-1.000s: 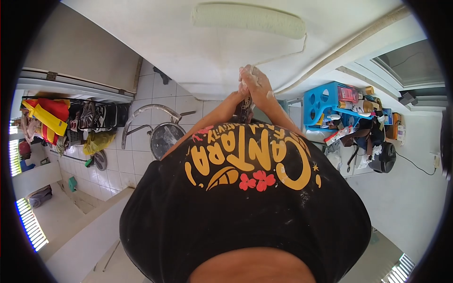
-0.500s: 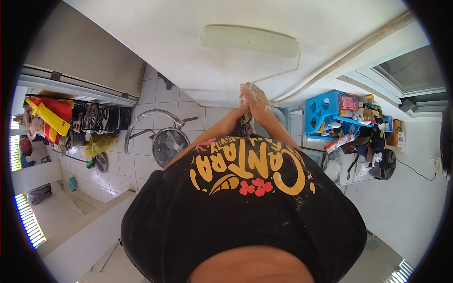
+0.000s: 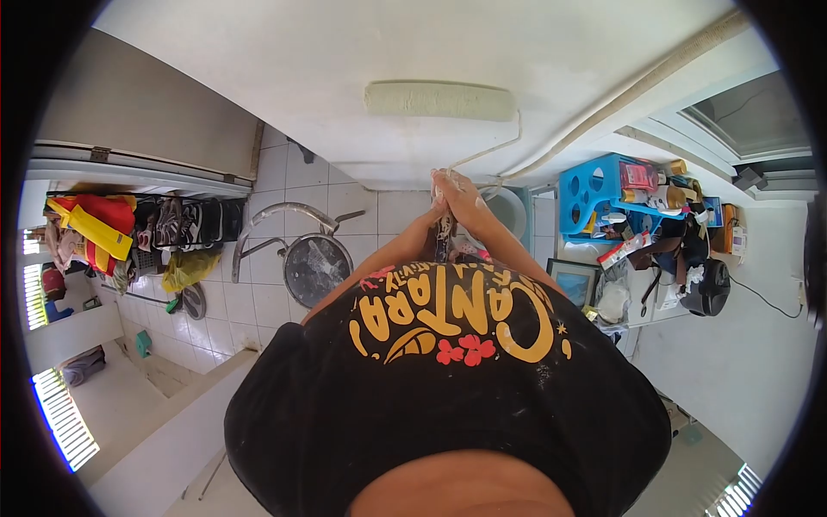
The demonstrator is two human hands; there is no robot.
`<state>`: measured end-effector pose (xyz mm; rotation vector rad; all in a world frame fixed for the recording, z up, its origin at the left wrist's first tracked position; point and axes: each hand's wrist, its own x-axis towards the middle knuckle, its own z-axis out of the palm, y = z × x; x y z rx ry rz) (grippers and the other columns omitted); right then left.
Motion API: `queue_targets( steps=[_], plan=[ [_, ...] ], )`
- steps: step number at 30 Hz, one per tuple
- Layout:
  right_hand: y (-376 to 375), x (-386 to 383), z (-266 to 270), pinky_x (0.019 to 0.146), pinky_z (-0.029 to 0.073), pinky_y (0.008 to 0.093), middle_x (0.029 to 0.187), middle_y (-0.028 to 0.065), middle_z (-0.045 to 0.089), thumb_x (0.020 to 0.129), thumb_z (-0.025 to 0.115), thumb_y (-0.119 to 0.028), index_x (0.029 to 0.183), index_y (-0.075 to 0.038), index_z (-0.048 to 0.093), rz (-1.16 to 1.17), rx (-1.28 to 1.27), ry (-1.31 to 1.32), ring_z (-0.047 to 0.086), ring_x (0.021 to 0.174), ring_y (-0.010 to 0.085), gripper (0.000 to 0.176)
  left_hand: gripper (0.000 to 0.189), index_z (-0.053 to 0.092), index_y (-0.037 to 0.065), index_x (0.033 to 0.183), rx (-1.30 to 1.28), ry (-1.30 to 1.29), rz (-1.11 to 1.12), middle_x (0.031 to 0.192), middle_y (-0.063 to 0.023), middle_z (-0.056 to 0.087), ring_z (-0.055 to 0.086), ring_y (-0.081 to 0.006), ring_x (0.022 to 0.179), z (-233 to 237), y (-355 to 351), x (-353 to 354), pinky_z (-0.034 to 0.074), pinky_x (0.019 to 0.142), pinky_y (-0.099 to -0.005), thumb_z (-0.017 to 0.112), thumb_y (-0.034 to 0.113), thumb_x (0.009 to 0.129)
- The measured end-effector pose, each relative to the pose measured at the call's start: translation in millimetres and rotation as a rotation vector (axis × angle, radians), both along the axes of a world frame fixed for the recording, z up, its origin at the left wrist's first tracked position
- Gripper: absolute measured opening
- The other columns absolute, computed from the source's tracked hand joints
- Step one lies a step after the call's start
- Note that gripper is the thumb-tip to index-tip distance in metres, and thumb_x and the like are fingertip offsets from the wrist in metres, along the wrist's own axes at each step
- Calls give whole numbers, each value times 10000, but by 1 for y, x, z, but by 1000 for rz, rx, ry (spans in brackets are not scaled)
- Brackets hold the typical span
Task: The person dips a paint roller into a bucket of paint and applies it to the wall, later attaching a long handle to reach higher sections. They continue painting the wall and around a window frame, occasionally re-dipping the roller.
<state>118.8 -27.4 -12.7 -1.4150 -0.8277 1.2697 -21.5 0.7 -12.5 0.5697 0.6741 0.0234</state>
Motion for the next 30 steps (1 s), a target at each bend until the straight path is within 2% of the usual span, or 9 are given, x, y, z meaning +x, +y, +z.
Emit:
queue_targets(
  steps=[6, 10, 12, 16, 18, 19, 21, 25, 30],
  plan=[
    [-7, -5, -14, 599, 423, 267, 717, 14, 539, 923, 564, -391, 827, -59, 578, -127, -226, 198, 520, 635, 117, 346, 609, 506, 72, 1164, -29, 23, 35, 839, -69, 494, 545, -211, 592, -1, -4, 4, 499, 526, -337, 349, 629, 975],
    [-1, -6, -35, 518, 413, 283, 718, 22, 556, 878, 604, -419, 843, -70, 591, -188, -417, 277, 529, 571, 130, 351, 556, 474, 62, 1283, -42, 59, 25, 975, -82, 571, 583, -160, 735, -20, 0, 2, 526, 606, -298, 349, 535, 1019],
    [2, -5, -36, 512, 408, 273, 712, 24, 554, 873, 611, -423, 855, -67, 590, -171, -409, 281, 524, 564, 130, 357, 663, 411, 17, 1376, -8, 5, -37, 1103, -137, 589, 608, -177, 862, -28, 5, 1, 540, 702, -298, 360, 565, 1006],
    [1, -6, -19, 504, 414, 269, 716, 34, 560, 872, 619, -416, 875, -57, 592, -154, -378, 292, 536, 566, 138, 361, 766, 422, -63, 1383, 156, 121, 54, 1189, -194, 589, 607, -215, 977, -41, 2, 5, 502, 832, -300, 374, 593, 991],
    [2, -8, -14, 508, 422, 271, 719, 39, 563, 874, 622, -410, 876, -52, 593, -147, -357, 299, 544, 572, 141, 359, 810, 499, -125, 1302, 364, 258, -58, 1190, -220, 603, 599, -241, 1017, -52, 4, 1, 448, 903, -301, 383, 609, 980],
    [2, -10, -11, 519, 433, 270, 717, 42, 564, 879, 621, -398, 877, -43, 591, -157, -300, 300, 550, 577, 143, 356, 810, 499, -125, 1302, 357, 260, -52, 1190, -220, 603, 599, -241, 1017, -57, 3, -2, 448, 903, -301, 383, 609, 980],
    [1, -14, -6, 531, 444, 269, 715, 45, 565, 884, 621, -387, 879, -35, 590, -162, -252, 306, 556, 582, 146, 353, 796, 580, -133, 1191, 601, 312, -66, 1092, -205, 635, 595, -228, 1004, -43, 0, -7, 440, 887, -306, 396, 610, 974],
    [3, -15, 3, 568, 455, 261, 709, 43, 561, 916, 606, -347, 866, -25, 578, -96, -111, 161, 560, 593, 145, 327, 774, 576, -124, 1184, 500, 236, 11, 1040, -179, 638, 587, -218, 996, -2, -9, -13, 440, 885, -308, 394, 600, 980],
    [9, -15, 55, 579, 449, 254, 701, 35, 550, 945, 584, -310, 839, -31, 563, -6, 110, -49, 552, 601, 128, 299, 645, 550, -63, 1159, 479, 26, 166, 863, -61, 598, 557, -123, 737, 49, -6, -11, 458, 672, -270, 421, 547, 996]
  ],
)
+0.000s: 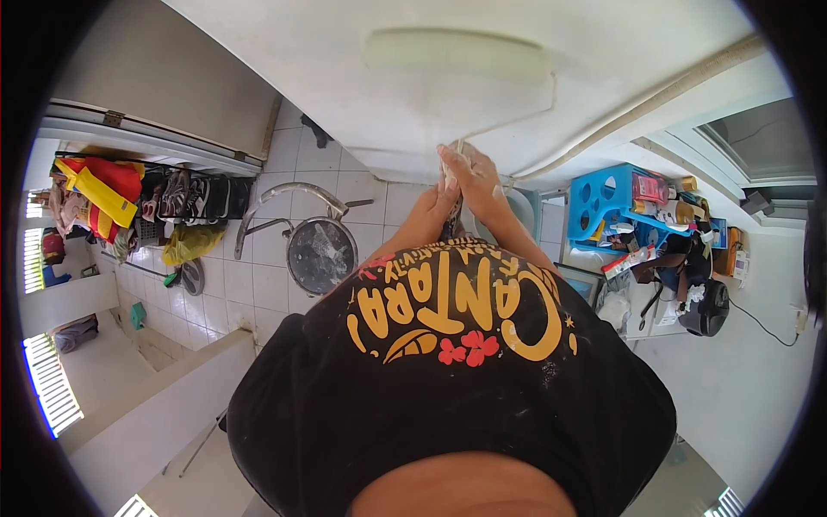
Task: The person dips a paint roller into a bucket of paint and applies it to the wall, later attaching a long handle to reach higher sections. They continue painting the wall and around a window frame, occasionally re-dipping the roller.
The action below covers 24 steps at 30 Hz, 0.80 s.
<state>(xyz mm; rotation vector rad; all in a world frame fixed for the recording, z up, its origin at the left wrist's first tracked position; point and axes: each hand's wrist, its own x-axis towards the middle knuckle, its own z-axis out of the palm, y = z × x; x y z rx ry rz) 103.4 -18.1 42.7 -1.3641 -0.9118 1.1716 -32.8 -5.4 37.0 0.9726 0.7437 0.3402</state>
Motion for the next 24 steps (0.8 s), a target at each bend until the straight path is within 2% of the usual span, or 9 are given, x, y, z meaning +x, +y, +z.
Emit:
queue_targets(
  steps=[1, 5, 8, 10, 12, 17, 18, 20, 24],
  plan=[
    [2, -2, 12, 573, 445, 256, 689, 38, 555, 944, 588, -311, 807, -26, 558, -51, 52, 20, 547, 599, 117, 318, 594, 529, -37, 1134, 36, -10, 51, 791, -31, 558, 514, -95, 612, 14, 1, 4, 433, 551, -256, 449, 534, 991],
    [12, 0, 30, 553, 448, 265, 662, 46, 549, 948, 585, -300, 776, -17, 550, -98, 135, 154, 549, 581, 112, 333, 595, 528, -3, 1073, 174, 54, -41, 700, -74, 582, 570, -150, 510, 27, 19, 5, 459, 485, -248, 394, 572, 994],
    [19, 1, -1, 554, 456, 271, 653, 50, 537, 957, 566, -293, 786, -9, 548, -75, 149, 119, 558, 581, 124, 333, 551, 539, 15, 1052, 98, 19, -100, 682, -84, 585, 559, -154, 499, 0, 29, 5, 447, 473, -250, 409, 547, 995],
    [20, 2, -36, 572, 462, 281, 665, 56, 541, 965, 549, -287, 795, -9, 548, -64, 200, 74, 565, 587, 137, 326, 510, 551, 27, 1038, -124, -92, -63, 701, -93, 598, 542, -163, 489, -36, 28, 2, 444, 469, -266, 433, 521, 991],
    [17, 0, -52, 582, 436, 262, 713, 32, 529, 971, 533, -299, 837, -35, 535, -14, 40, 71, 559, 614, 128, 296, 478, 570, 36, 1088, -197, -147, -78, 772, -69, 609, 568, -158, 590, -66, 28, 0, 464, 535, -276, 468, 491, 985],
    [19, -2, -79, 581, 434, 261, 677, 31, 516, 976, 524, -323, 830, -39, 535, -6, 66, 27, 561, 612, 130, 320, 436, 558, 67, 1229, -327, -141, -29, 963, -31, 601, 554, -136, 778, -100, 26, -5, 459, 669, -291, 465, 424, 996],
    [20, -3, -78, 583, 434, 261, 664, 30, 513, 978, 518, -333, 825, -42, 535, -19, 112, -37, 560, 609, 131, 330, 436, 558, 67, 1229, -330, -136, -33, 963, -31, 601, 554, -136, 778, -99, 24, -5, 459, 669, -291, 465, 424, 996],
    [13, -5, -75, 575, 433, 259, 659, 27, 514, 980, 512, -339, 824, -43, 537, -6, 38, 36, 558, 607, 129, 336, 441, 554, 59, 1041, -371, -117, 66, 817, -18, 519, 514, -139, 638, -97, 18, -2, 425, 565, -279, 517, 492, 968],
    [6, -6, -73, 535, 425, 244, 667, 22, 528, 982, 507, -356, 831, -46, 543, 41, -111, 109, 553, 604, 121, 346, 391, 559, 75, 1159, -482, -106, 5, 920, -44, 581, 547, -168, 753, -126, 17, -12, 457, 657, -301, 446, 414, 1000]
  ],
)
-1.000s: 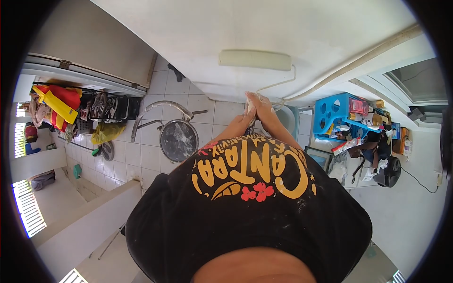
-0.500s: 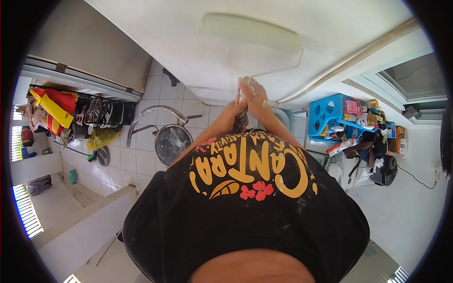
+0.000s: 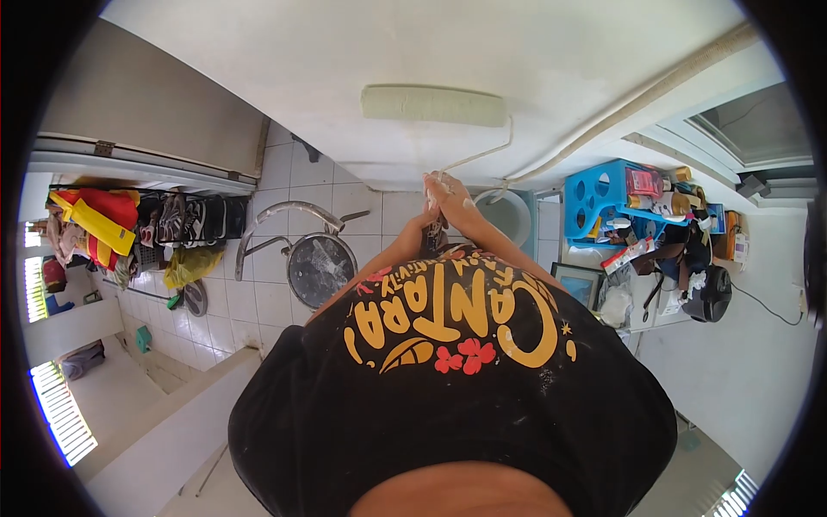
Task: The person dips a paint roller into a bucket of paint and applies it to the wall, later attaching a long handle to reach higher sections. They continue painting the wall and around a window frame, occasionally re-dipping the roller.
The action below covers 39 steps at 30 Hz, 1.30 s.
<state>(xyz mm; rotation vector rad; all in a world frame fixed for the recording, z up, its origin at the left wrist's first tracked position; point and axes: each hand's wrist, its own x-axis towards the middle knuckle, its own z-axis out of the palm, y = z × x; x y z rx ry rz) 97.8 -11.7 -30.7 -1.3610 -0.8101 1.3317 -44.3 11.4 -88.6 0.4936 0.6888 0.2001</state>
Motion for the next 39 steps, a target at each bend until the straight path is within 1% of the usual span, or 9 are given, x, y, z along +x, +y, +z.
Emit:
queue_targets(
  steps=[9, 14, 16, 18, 20, 21, 23, 30, 39],
  plan=[
    [-11, 2, -30, 455, 412, 307, 648, 16, 579, 930, 579, -472, 812, -57, 582, 28, -333, 261, 518, 510, 131, 431, 482, 540, 91, 980, -53, -108, 30, 781, -48, 540, 435, -140, 453, 17, -14, 4, 362, 391, -249, 439, 562, 976],
    [-22, 22, -71, 546, 462, 299, 818, 69, 630, 906, 609, -532, 956, -17, 623, 102, -451, 286, 596, 674, 162, 517, 395, 473, 145, 917, -555, -89, -200, 577, 32, 420, 384, -48, 435, -12, -1, 1, 307, 368, -202, 667, 488, 891],
    [-32, 23, -69, 504, 372, 278, 751, 17, 549, 924, 575, -549, 939, -96, 596, 119, -433, 467, 507, 613, 138, 454, 368, 460, 144, 892, -476, 2, -181, 561, 54, 411, 370, -26, 436, 12, -3, 9, 284, 371, -184, 719, 405, 875],
    [-36, 27, -55, 660, 502, 280, 921, 71, 602, 923, 573, -559, 1078, -62, 602, 63, -395, 502, 597, 790, 168, 522, 277, 476, 137, 889, -193, 291, -163, 551, 60, 426, 348, -28, 405, 38, -8, 16, 298, 339, -177, 654, 345, 934],
    [-35, 41, -27, 936, 499, 356, 1192, 156, 602, 916, 562, -581, 1256, -17, 553, 93, -424, 9, 603, 1081, 272, 659, 294, 424, 146, 917, -127, 257, -196, 557, 74, 412, 346, -21, 407, 48, -3, 12, 298, 341, -179, 682, 289, 914],
    [-36, 67, -54, 1077, 389, 399, 1360, 218, 529, 899, 557, -602, 1360, 15, 485, 331, -364, -630, 529, 1239, 339, 773, 289, 426, 140, 954, -146, 272, -187, 560, 75, 404, 350, -21, 417, 58, -1, 7, 304, 351, -180, 683, 267, 912],
    [-62, 94, -36, 1119, 322, 410, 1396, 234, 496, 887, 552, -605, 1371, 30, 469, 180, -271, -959, 457, 1319, 350, 802, 284, 464, 83, 1106, -157, 334, -168, 570, 76, 376, 347, -25, 433, 71, 2, -7, 300, 374, -178, 654, 173, 916],
    [-159, 182, -49, 1061, 387, 406, 1346, 222, 547, 876, 561, -598, 1325, 7, 530, -11, -490, -760, 501, 1269, 373, 754, 274, 479, 57, 1096, -4, 311, -71, 587, 53, 400, 346, -57, 431, 112, 14, -100, 293, 384, -217, 607, 49, 853],
    [-178, 123, -104, 1072, 373, 395, 1374, 214, 524, 892, 555, -555, 1350, 2, 510, 265, -725, -681, 487, 1283, 365, 722, 359, 466, 52, 1141, 318, 463, 71, 579, 10, 422, 395, -89, 377, 183, 48, -113, 315, 359, -258, 577, 26, 801]
  ],
)
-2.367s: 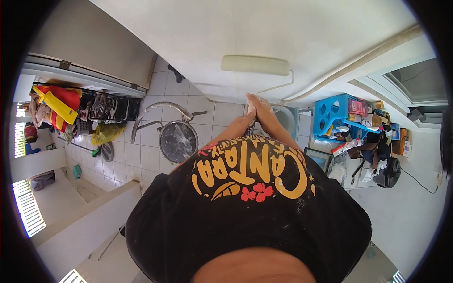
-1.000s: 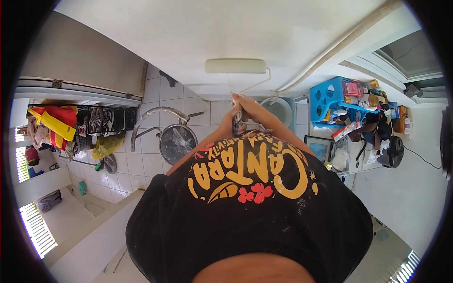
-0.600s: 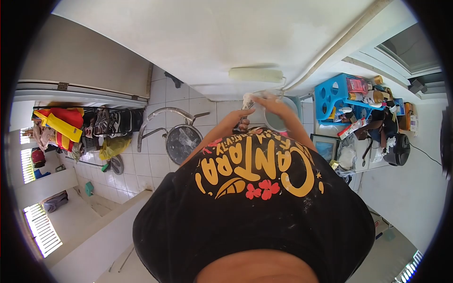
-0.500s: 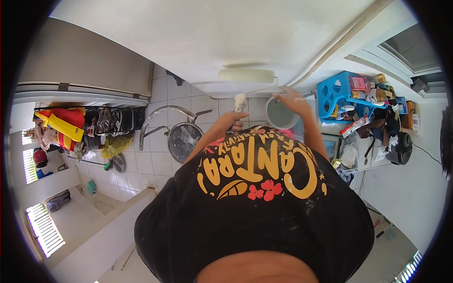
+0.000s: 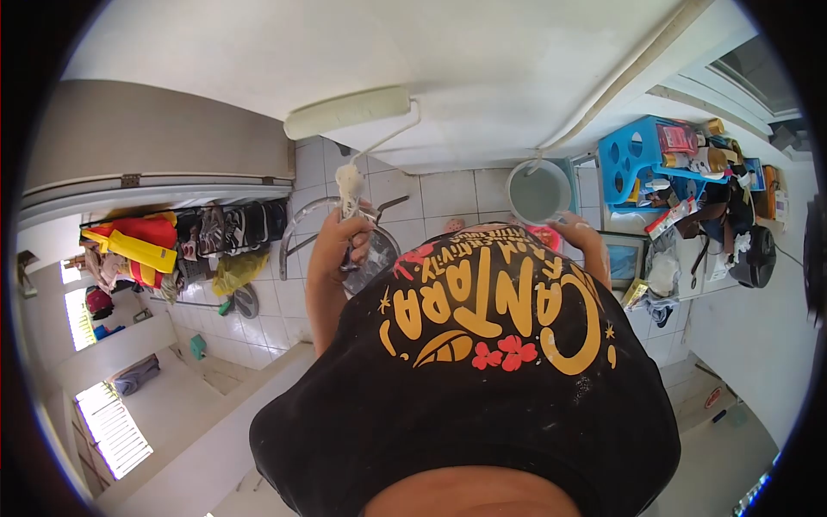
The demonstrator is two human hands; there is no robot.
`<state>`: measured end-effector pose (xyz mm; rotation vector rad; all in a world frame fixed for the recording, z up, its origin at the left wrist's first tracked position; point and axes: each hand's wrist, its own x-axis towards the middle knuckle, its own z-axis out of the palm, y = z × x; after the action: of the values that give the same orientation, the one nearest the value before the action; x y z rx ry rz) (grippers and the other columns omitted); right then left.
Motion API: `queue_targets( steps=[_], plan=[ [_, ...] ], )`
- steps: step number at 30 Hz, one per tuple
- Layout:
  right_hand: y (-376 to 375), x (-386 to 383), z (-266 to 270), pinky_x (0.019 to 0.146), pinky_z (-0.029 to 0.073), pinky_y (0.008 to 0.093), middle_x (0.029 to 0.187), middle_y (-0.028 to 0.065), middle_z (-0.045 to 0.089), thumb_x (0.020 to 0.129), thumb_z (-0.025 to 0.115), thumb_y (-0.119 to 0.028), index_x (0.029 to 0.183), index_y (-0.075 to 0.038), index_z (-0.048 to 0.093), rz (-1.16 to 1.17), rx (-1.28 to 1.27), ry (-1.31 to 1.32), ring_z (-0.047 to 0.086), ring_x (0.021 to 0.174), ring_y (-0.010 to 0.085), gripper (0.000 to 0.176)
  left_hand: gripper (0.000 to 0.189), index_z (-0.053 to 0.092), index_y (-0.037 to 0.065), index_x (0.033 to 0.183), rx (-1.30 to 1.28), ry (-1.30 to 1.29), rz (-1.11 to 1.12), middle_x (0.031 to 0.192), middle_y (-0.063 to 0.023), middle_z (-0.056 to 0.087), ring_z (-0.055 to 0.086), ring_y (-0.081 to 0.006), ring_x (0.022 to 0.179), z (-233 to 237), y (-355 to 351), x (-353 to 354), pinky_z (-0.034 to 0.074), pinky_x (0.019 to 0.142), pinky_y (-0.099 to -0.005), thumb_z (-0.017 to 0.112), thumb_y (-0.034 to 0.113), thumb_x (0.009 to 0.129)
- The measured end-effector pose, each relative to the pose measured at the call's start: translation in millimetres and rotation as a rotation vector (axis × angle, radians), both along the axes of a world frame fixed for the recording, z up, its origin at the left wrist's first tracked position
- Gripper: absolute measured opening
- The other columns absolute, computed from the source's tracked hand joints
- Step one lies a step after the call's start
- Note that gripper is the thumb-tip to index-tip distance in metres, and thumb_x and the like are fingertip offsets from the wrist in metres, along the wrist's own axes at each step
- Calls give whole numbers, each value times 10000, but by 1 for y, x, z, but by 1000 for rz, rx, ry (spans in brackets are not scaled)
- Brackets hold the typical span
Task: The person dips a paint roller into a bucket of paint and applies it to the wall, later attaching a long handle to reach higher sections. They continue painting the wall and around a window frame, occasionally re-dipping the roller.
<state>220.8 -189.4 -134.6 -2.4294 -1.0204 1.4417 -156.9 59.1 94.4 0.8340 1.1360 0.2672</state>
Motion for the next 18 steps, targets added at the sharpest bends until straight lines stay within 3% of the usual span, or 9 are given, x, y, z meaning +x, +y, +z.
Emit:
queue_targets(
  steps=[2, 5, 7, 8, 9, 12, 15, 16, 18],
  plan=[
    [6, -19, -18, 1079, 361, 378, 1385, 195, 522, 896, 565, -534, 1355, -14, 512, 184, 165, -19, 473, 1297, 354, 696, 348, 468, 55, 1129, -52, 7, 7, 580, 10, 422, 390, -86, 379, -21, 8, 2, 310, 361, -257, 580, 27, 800],
    [30, -40, 62, 1084, 354, 364, 1394, 178, 520, 899, 573, -506, 1357, -32, 517, 18, 97, 132, 464, 1307, 345, 661, 309, 478, 73, 1087, -143, -3, 1, 582, 21, 422, 373, -75, 387, -57, 34, -2, 291, 367, -250, 585, 29, 800],
    [18, -34, 41, 1081, 360, 370, 1390, 185, 520, 895, 580, -494, 1347, -40, 526, -35, 112, 111, 467, 1302, 349, 643, 296, 484, 89, 1077, -281, 39, 48, 587, 29, 427, 366, -71, 395, -71, 45, 7, 281, 368, -245, 583, 31, 804],
    [8, -30, 30, 1080, 361, 376, 1386, 193, 519, 893, 581, -488, 1341, -45, 531, -83, 87, 27, 468, 1300, 349, 632, 185, 506, 92, 974, -304, 45, 29, 588, 48, 434, 374, -54, 404, -81, 51, 9, 289, 369, -229, 593, 48, 817],
    [0, -29, 23, 1079, 363, 381, 1382, 202, 519, 891, 582, -483, 1335, -50, 535, -126, 58, -53, 469, 1298, 349, 622, 185, 506, 92, 974, -305, 53, 17, 588, 48, 434, 374, -54, 404, -91, 57, 10, 289, 369, -229, 593, 48, 817],
    [-20, -33, 40, 1082, 363, 393, 1381, 201, 516, 888, 582, -473, 1329, -70, 541, -257, -9, -111, 469, 1298, 342, 599, 167, 471, 123, 763, -407, 72, 11, 582, 72, 444, 387, -19, 416, -108, 72, 17, 308, 376, -189, 613, 86, 842],
    [-41, -34, 23, 1087, 359, 400, 1390, 187, 514, 886, 580, -471, 1354, -80, 522, -290, -119, -104, 465, 1303, 334, 613, 102, 500, 103, 847, -429, 70, 10, 569, 72, 422, 380, -31, 406, -109, 83, 15, 303, 372, -199, 599, 81, 841],
    [-33, -43, 51, 1092, 354, 405, 1398, 181, 509, 887, 577, -471, 1376, -69, 498, -314, -135, -65, 458, 1309, 339, 638, 102, 500, 103, 847, -432, 74, 8, 569, 72, 422, 380, -31, 406, -100, 81, 13, 303, 372, -199, 599, 81, 841],
    [-41, -46, 24, 1082, 370, 403, 1392, 178, 520, 884, 592, -469, 1372, -62, 505, -269, -139, -117, 475, 1297, 342, 642, 176, 508, 80, 974, -434, -21, 56, 557, 63, 394, 360, -47, 392, -71, 72, -1, 287, 368, -205, 596, 60, 823]
  ],
)
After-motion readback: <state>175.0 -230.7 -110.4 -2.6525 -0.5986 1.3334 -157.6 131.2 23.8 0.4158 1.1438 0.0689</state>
